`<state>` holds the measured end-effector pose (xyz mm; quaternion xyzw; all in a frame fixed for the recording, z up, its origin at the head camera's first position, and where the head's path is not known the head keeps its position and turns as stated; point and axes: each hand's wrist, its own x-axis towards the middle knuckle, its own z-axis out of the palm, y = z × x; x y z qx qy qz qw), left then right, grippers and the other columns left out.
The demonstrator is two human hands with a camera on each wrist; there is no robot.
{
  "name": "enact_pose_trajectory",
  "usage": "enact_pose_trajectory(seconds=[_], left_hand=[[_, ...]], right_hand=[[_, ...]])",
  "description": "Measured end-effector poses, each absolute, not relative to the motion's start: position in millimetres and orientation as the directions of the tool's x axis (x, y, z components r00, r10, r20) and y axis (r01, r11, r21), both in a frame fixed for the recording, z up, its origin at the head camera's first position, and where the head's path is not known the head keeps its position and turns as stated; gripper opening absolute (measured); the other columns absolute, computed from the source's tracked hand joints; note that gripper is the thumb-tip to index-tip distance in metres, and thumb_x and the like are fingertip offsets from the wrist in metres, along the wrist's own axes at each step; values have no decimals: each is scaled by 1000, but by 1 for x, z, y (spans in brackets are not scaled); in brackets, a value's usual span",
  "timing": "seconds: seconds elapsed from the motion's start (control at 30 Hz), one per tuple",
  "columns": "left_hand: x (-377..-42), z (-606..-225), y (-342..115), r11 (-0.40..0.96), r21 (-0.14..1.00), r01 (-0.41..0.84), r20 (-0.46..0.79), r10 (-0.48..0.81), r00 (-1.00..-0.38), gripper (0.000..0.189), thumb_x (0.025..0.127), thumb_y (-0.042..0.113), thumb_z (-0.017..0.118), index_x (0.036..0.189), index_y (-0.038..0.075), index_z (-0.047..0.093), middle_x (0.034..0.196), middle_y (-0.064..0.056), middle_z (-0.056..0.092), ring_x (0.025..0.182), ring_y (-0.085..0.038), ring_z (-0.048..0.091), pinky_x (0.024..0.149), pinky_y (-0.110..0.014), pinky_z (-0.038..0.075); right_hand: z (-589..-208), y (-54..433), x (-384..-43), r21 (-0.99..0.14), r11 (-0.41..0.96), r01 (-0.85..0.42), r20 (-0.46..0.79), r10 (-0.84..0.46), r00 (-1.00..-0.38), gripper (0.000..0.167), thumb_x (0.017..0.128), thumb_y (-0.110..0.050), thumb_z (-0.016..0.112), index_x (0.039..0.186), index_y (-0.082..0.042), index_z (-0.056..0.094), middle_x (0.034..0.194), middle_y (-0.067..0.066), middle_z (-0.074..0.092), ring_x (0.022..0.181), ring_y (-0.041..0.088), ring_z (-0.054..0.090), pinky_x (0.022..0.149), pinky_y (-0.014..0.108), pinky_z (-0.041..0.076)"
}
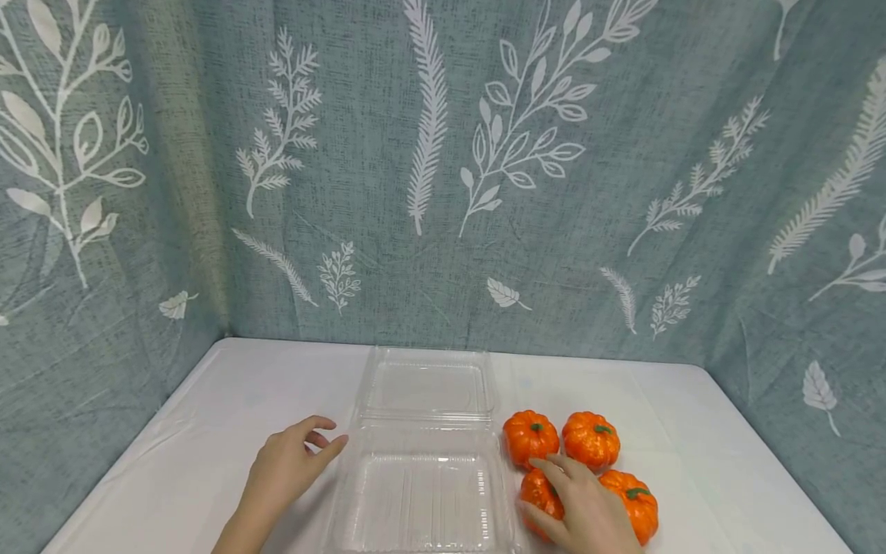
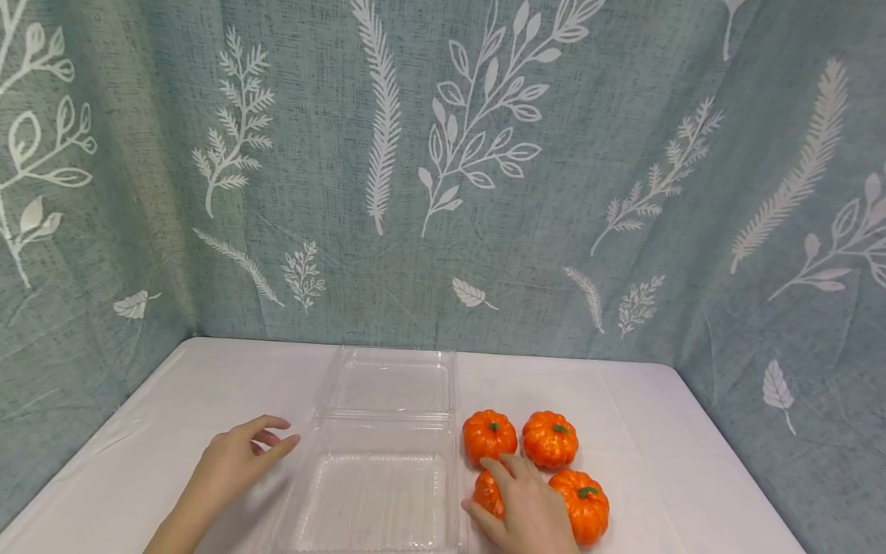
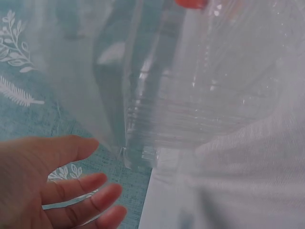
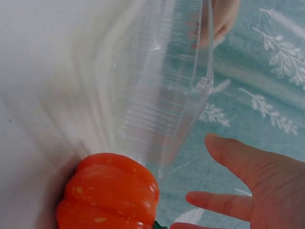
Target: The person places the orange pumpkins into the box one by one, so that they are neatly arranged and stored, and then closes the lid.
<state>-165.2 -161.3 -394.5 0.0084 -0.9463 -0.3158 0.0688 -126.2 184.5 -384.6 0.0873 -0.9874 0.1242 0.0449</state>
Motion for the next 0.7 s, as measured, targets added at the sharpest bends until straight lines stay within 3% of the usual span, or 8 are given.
enact_pose_trajectory(seconds=[0.33,0.7], left_hand=[[-166,-397,-167,799,601,-16,36,-47,-998,34,84,38,64,92,5,68,79,-1,66,67,-15,59,59,-33,46],[-168,-400,-164,776,629,-45,-24,-38,-999,31,86,37,62,83,8,70,62,5,63,55,-10,52,53,-30,41]], right_hand=[[-390,187,-125,-263,952,-156,41,-150,-988,50,72,-54,70,109,-22,65,122,7,56,106,29,56,73,52,49],[-396,190,-129,-248,958,-141,-39,-155,-987,53,69,-48,75,111,-18,65,122,8,56,106,31,55,74,54,49]])
